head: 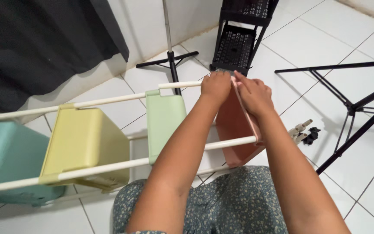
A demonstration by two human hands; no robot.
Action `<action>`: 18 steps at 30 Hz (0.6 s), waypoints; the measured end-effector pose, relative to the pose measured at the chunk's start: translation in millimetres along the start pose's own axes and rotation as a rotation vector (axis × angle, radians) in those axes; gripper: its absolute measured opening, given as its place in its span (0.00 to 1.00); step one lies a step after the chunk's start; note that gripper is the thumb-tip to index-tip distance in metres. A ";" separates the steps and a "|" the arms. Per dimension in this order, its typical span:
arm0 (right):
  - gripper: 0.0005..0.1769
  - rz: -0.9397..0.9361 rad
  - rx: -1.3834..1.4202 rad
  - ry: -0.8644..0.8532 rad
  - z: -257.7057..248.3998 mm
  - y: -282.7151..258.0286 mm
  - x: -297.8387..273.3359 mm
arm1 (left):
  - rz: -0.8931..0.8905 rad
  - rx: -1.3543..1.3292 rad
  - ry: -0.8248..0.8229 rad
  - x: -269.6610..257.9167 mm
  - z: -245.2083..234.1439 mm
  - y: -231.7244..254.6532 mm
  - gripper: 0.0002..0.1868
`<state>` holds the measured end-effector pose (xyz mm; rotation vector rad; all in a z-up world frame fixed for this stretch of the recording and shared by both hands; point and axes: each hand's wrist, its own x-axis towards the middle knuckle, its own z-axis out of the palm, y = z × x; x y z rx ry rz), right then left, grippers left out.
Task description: The person assembles a multi-bin storage rack by inserting white plastic rods into slots on four pastel-colored bins and securing them with black end caps. The person repeatedly adjusts the rods and bins to align them properly.
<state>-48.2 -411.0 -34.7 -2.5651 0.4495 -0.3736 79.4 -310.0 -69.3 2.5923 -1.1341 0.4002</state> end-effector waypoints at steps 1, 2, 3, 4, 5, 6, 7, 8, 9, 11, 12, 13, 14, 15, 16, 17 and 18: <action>0.29 -0.012 -0.005 0.012 -0.4 -0.3 1.5 | -0.006 0.036 0.021 7.4 8.5 1.3 0.12; 0.29 -0.003 0.001 0.013 -1.4 -0.5 3.1 | 0.015 0.055 0.007 13.2 16.0 1.7 0.12; 0.29 0.008 0.009 0.010 -0.3 -1.1 2.6 | 0.034 0.075 -0.011 14.6 23.6 1.3 0.12; 0.29 0.019 0.017 0.007 0.1 -1.2 1.5 | 0.052 0.094 -0.029 15.1 30.2 1.3 0.12; 0.29 0.014 0.013 0.012 0.3 -2.3 1.4 | 0.074 0.104 0.008 15.6 34.4 -0.1 0.12; 0.29 0.008 0.008 0.017 0.0 -3.0 1.1 | 0.095 0.113 0.045 14.4 37.7 -1.0 0.12; 0.29 0.003 0.006 0.020 -0.2 -3.5 1.1 | 0.116 0.124 0.079 12.4 39.9 -2.2 0.12; 0.28 0.008 0.012 0.025 -0.7 -3.9 2.2 | 0.126 0.137 0.119 11.3 40.8 -3.7 0.12; 0.28 0.014 0.018 0.027 -0.7 -3.9 2.1 | 0.135 0.147 0.157 8.5 41.4 -4.7 0.11; 0.28 0.025 0.022 0.030 0.0 -4.0 1.3 | 0.136 0.188 0.201 1.6 40.2 -5.9 0.10; 0.27 0.030 0.022 0.031 0.3 -4.1 0.8 | 0.129 0.220 0.207 -1.9 38.6 -5.8 0.09; 0.27 0.034 0.020 0.035 -0.2 -4.4 1.7 | 0.124 0.251 0.215 -2.2 35.9 -5.6 0.08; 0.27 0.035 0.015 0.035 -0.4 -4.8 1.9 | 0.123 0.255 0.199 -1.9 32.8 -5.4 0.08; 0.27 0.034 0.008 0.035 -0.6 -5.1 1.6 | 0.121 0.257 0.184 -1.4 29.7 -4.8 0.08; 0.27 0.033 0.001 0.034 -0.8 -5.4 1.4 | 0.119 0.260 0.170 -0.7 26.7 -4.4 0.08; 0.27 0.030 -0.001 0.034 -0.4 -5.6 0.4 | 0.111 0.245 0.110 -0.8 24.5 -4.0 0.08; 0.27 0.028 -0.003 0.033 0.2 -5.7 -0.6 | 0.102 0.230 0.050 0.5 22.4 -4.1 0.08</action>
